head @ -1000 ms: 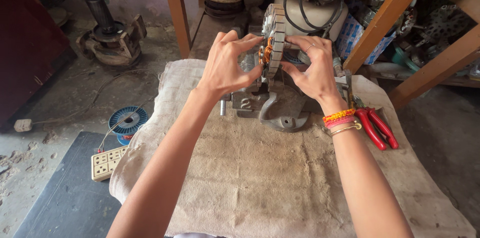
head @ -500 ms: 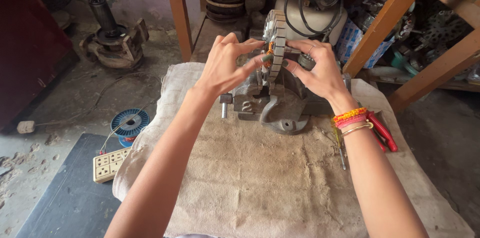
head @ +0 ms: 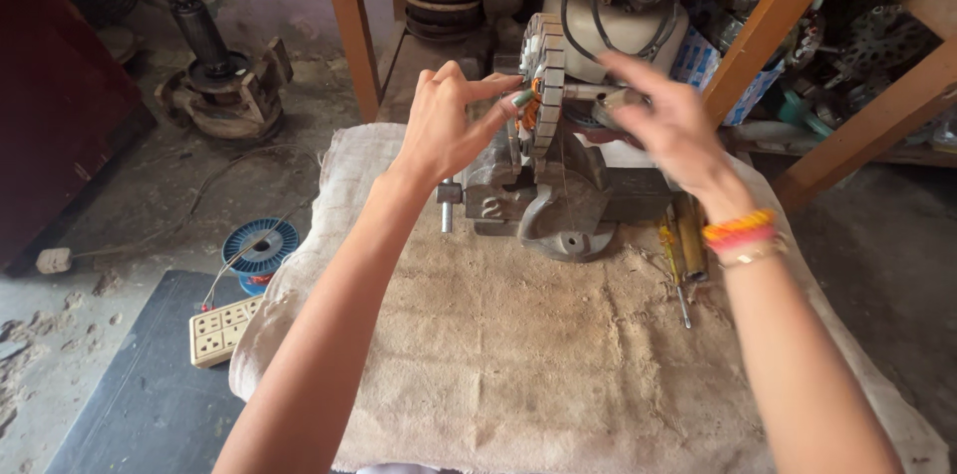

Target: The person works on an electric motor armature clamped in a bench vise, inserting small components into slots around the rotor by hand and pressing them into place. They rotate the armature to reach different sides and use a screwdriver to tighten or adjust parts on the assembly.

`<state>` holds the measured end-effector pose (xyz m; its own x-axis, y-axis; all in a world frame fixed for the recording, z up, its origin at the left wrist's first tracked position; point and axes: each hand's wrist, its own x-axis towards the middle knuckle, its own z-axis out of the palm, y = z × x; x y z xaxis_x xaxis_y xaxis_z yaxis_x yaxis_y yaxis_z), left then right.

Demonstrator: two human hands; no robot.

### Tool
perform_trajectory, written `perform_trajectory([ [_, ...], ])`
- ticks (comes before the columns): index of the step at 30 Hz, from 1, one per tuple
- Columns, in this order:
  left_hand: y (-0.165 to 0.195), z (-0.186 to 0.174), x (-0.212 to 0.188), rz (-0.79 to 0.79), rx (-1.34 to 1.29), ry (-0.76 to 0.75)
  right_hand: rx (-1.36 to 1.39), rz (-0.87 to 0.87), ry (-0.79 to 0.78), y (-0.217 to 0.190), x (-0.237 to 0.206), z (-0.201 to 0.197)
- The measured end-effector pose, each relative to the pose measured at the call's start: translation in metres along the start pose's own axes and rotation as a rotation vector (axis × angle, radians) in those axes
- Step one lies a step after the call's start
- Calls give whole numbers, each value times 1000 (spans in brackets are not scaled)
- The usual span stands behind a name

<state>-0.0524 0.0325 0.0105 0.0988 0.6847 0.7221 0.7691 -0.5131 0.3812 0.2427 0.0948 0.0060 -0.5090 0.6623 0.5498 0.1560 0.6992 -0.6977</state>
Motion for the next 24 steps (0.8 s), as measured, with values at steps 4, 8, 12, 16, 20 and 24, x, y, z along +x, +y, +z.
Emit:
perform_trajectory([
  [4,5,5,-6,5,-4,71,-198,329,343,51,-74,-60],
  [8,11,10,-10,-62,-10,122,-713,789,105,86,-162,-69],
  [12,14,17,-11,-61,-19,188,-863,788,119,82,-189,-45],
  [16,16,26,-10,-93,3,250,-977,882,-26,67,-170,-11],
  [20,14,30,-12,-107,-9,261,-1341,495,-73,68,-157,15],
  [24,16,32,-12,-106,9,259,-1218,777,-59,75,-145,18],
])
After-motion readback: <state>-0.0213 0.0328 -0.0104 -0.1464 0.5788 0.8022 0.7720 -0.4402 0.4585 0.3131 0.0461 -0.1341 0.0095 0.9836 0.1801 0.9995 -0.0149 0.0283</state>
